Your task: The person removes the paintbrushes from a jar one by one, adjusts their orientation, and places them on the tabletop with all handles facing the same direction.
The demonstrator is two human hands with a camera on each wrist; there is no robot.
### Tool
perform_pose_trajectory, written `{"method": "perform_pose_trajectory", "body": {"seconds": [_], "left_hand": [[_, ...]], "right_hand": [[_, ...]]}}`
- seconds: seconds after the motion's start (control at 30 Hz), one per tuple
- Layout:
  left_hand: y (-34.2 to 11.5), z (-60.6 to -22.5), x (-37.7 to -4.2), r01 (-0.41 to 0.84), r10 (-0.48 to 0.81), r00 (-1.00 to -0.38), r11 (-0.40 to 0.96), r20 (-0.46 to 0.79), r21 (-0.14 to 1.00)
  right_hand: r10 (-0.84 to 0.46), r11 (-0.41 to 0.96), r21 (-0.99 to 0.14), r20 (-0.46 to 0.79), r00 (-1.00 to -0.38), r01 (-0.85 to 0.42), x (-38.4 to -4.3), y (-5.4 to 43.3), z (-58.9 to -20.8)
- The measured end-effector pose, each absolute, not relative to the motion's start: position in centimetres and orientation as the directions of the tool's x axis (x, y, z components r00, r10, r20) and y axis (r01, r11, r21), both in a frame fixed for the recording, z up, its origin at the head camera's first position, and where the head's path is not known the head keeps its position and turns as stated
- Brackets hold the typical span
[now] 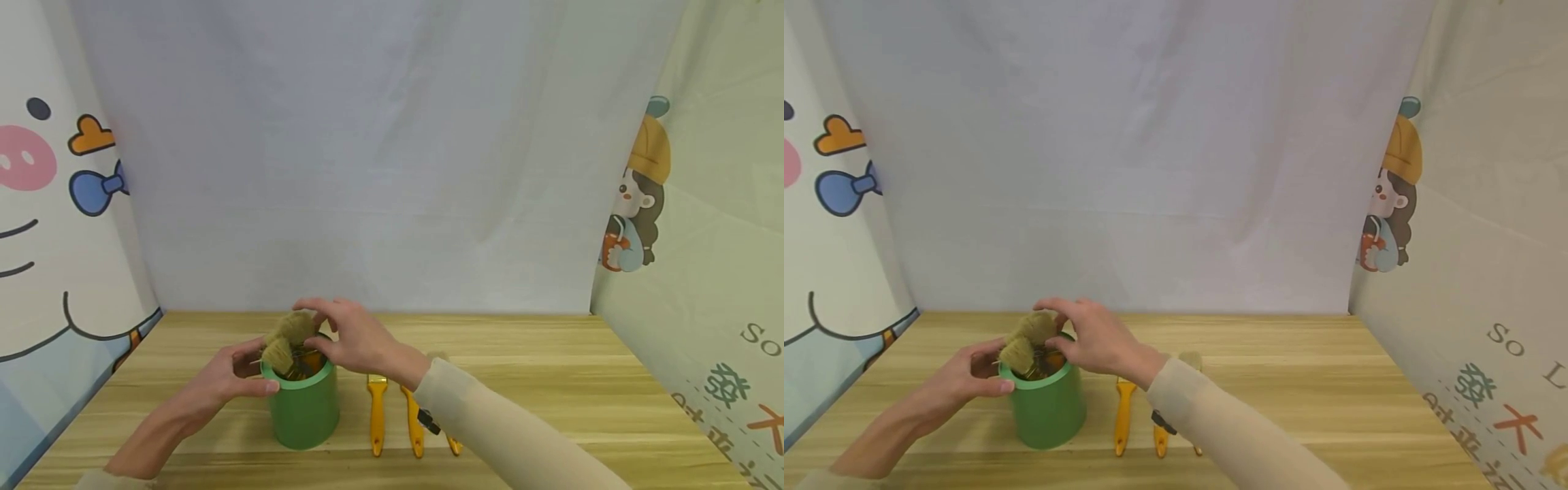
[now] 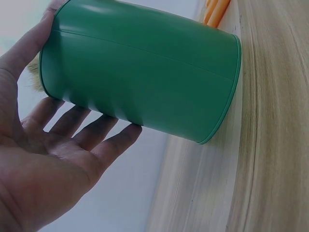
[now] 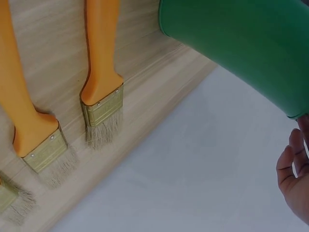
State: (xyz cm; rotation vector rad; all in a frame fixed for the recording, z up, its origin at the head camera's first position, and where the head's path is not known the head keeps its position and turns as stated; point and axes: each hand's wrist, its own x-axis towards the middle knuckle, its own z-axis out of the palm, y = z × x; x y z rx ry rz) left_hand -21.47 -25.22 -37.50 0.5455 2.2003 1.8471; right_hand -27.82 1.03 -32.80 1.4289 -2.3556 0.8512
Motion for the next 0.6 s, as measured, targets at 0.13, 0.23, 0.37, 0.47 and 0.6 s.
{"method": "perform_pose_trajectory", "body": {"seconds": [0.13,0.23,0.37,0.47,0.6], "left_hand": [[-25.2,-37.5,-21.5,0.138,0.415,-0.907,0.143,0.068,0.980],[-25.2,-37.5,-21.6,0.130,0.415,-0.908,0.141,0.060,0.981],[-25.2,-37.5,-21.6,0.123,0.420,-0.906,0.141,0.053,0.982],[-25.3,-37.5,-21.6,0.129,0.422,-0.905,0.142,0.057,0.982],[-25.3,-37.6,-21.7,0.125,0.412,-0.910,0.145,0.055,0.981]], "right_hand": [[-0.715,0.324,-0.330,0.528,-0.458,-0.887,-27.7,1.2,-32.3],[-0.708,0.301,-0.312,0.560,-0.430,-0.901,-27.5,1.3,-31.5],[-0.696,0.250,-0.304,0.603,-0.389,-0.919,-27.3,1.5,-30.3],[-0.678,0.213,-0.316,0.633,-0.373,-0.924,-27.2,1.6,-29.5],[-0.642,0.177,-0.355,0.665,-0.381,-0.918,-26.9,1.7,-28.3]]}}
